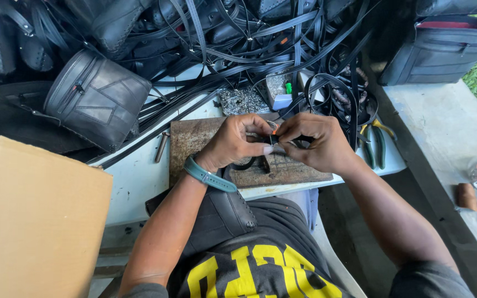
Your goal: The person attaches a black strap to a small black handbag using a metal clasp and a hammer. They position the clasp, secure it with the hammer, and then inspect the bag.
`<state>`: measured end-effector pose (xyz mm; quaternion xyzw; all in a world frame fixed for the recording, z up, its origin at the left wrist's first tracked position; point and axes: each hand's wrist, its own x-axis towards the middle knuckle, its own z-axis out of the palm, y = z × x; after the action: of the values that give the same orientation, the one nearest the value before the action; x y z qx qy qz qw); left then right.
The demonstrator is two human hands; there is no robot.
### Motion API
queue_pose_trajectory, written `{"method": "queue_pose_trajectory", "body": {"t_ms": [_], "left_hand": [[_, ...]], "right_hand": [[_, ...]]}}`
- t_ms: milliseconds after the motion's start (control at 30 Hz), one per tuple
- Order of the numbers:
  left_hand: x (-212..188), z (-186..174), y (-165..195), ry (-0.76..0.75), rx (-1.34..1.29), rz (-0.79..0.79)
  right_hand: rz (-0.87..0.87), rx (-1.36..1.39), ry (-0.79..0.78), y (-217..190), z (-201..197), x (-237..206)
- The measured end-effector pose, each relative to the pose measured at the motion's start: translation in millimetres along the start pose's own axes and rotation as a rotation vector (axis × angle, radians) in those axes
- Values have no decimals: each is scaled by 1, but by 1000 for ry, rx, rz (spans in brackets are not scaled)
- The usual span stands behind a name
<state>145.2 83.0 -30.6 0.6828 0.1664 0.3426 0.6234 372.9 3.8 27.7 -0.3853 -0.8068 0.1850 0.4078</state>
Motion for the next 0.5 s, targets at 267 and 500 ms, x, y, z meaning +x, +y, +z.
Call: {"method": "queue_pose_trajectory", "body": {"t_ms": [267,500], "left_hand": [[-5,12,15,73,214,-24],[-3,9,9,56,147,30]], "right_hand": [[38,126,37,4,12,-7],[11,68,-21,-1,-1,0]]}}
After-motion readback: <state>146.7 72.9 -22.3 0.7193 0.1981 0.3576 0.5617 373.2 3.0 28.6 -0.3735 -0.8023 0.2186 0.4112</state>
